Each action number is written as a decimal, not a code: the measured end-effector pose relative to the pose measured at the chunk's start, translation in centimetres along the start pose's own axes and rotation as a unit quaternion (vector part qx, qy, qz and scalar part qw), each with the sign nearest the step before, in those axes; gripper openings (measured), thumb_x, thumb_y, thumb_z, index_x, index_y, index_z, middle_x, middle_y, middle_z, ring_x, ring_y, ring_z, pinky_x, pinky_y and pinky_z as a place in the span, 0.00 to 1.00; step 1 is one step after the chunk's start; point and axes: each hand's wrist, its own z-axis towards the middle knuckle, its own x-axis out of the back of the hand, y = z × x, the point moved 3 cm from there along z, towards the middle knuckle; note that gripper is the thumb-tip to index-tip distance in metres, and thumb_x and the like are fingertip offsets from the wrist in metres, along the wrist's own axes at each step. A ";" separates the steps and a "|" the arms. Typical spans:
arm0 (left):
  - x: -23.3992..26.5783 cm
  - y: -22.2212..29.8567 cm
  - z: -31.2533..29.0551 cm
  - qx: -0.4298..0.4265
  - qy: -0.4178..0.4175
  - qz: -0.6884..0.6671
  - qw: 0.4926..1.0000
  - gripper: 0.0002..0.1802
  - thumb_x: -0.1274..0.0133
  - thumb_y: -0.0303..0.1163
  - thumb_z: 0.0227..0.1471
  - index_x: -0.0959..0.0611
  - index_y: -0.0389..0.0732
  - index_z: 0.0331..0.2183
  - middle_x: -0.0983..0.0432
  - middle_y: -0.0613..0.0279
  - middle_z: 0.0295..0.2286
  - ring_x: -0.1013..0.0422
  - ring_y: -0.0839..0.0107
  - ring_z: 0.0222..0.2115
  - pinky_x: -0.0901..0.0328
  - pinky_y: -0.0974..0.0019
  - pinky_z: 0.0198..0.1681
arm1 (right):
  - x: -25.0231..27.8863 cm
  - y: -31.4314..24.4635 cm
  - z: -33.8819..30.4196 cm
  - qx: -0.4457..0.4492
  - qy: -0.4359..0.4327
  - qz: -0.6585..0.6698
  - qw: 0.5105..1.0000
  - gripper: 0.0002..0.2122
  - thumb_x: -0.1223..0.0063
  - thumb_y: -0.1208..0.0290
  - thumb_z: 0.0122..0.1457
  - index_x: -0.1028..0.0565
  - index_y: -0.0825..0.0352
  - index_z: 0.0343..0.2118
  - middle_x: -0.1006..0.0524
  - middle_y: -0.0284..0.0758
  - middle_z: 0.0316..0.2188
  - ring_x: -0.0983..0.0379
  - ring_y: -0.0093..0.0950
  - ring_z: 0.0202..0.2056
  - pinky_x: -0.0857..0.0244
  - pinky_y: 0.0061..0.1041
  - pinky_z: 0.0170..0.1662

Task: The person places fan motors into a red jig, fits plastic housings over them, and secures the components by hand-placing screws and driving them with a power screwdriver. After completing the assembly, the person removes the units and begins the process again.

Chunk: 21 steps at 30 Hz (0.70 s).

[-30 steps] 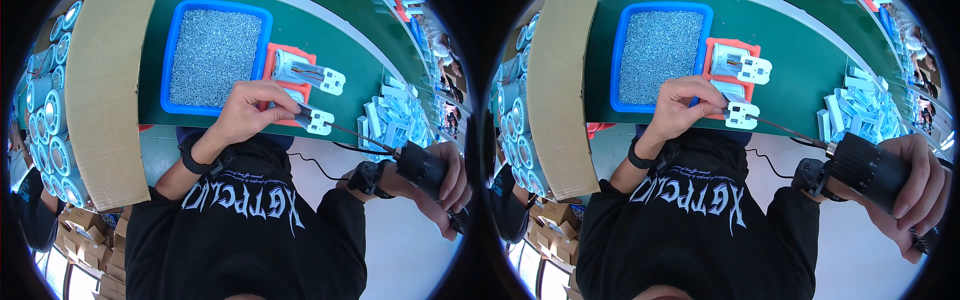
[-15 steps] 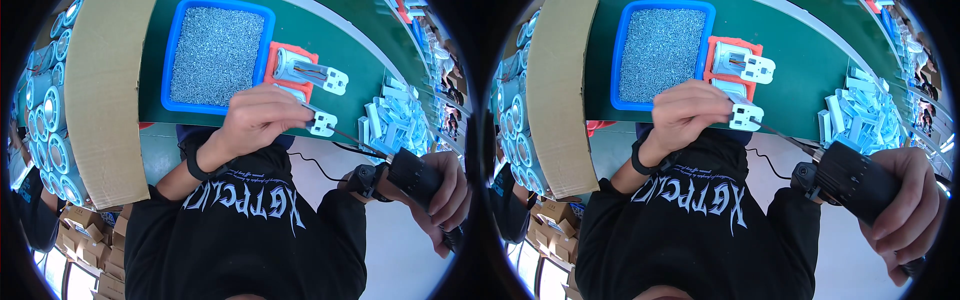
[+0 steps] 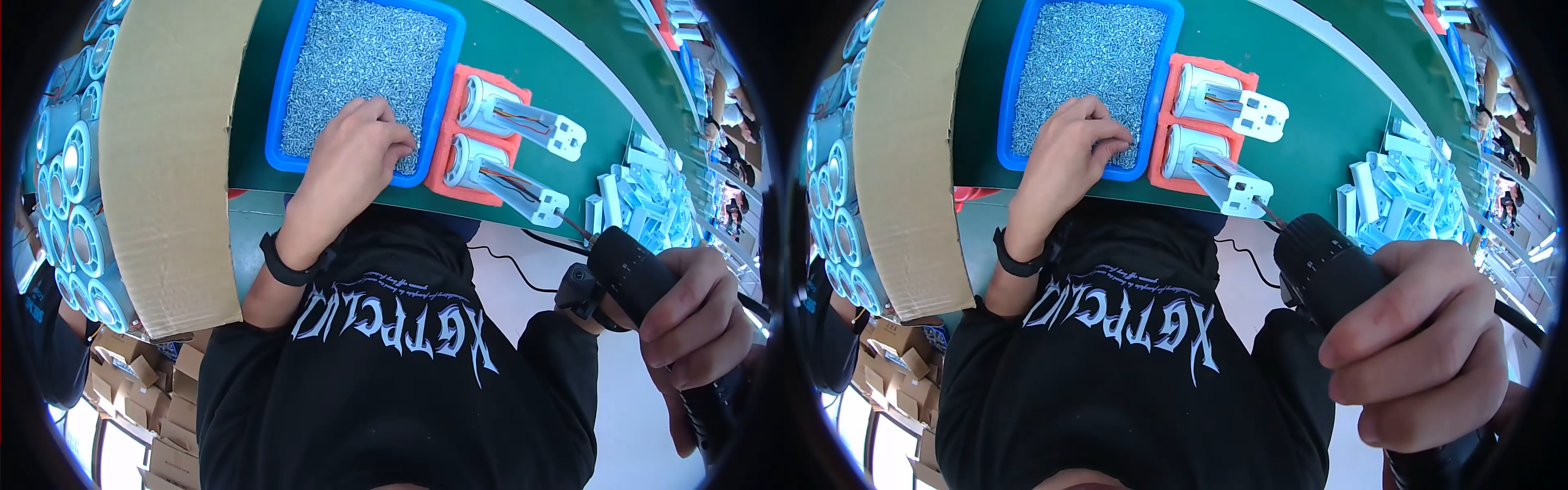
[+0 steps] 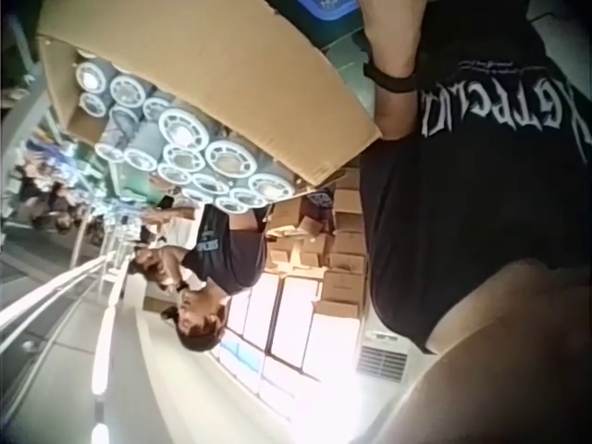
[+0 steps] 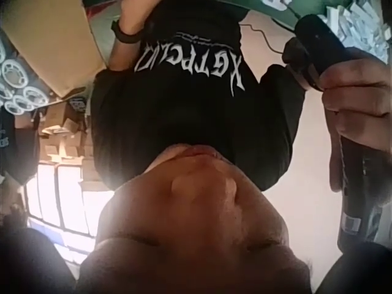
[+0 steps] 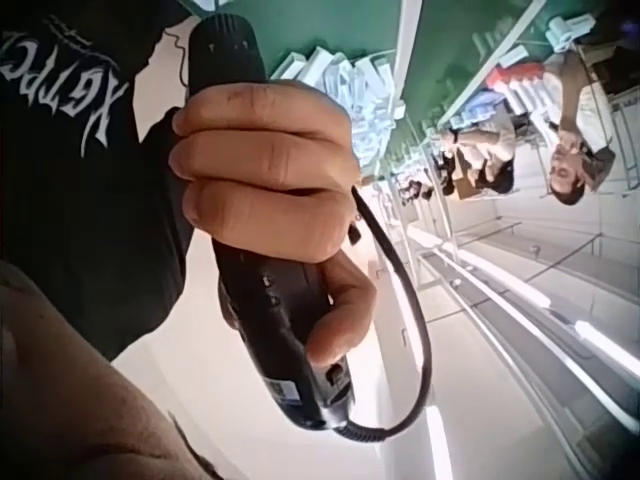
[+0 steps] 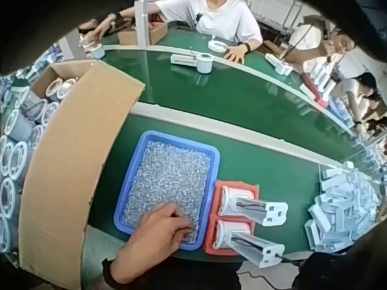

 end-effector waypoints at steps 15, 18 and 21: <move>-2.7 3.5 1.1 -0.022 0.001 -0.324 0.946 0.07 0.42 0.16 0.38 0.20 0.36 0.24 0.23 0.60 0.26 0.25 0.68 0.27 0.32 0.69 0.30 | 0.0 0.9 0.3 0.000 0.004 0.011 1.000 0.06 0.44 0.84 0.47 0.30 0.69 0.24 0.25 0.39 0.19 0.26 0.26 0.18 0.26 0.19 0.25; -3.8 3.8 0.7 -0.144 0.123 -0.292 0.937 0.08 0.42 0.16 0.39 0.21 0.37 0.26 0.23 0.61 0.26 0.27 0.70 0.26 0.34 0.71 0.29 | 0.3 1.0 0.0 0.011 0.000 0.021 1.000 0.06 0.45 0.86 0.46 0.30 0.70 0.23 0.25 0.39 0.19 0.26 0.26 0.18 0.26 0.19 0.25; -4.0 3.7 0.5 -0.094 0.106 -0.306 0.942 0.09 0.43 0.17 0.39 0.22 0.38 0.27 0.25 0.61 0.25 0.28 0.64 0.26 0.34 0.67 0.31 | 0.6 0.9 -0.4 0.021 0.010 0.030 0.999 0.06 0.46 0.88 0.46 0.30 0.70 0.22 0.24 0.40 0.20 0.26 0.26 0.18 0.26 0.19 0.25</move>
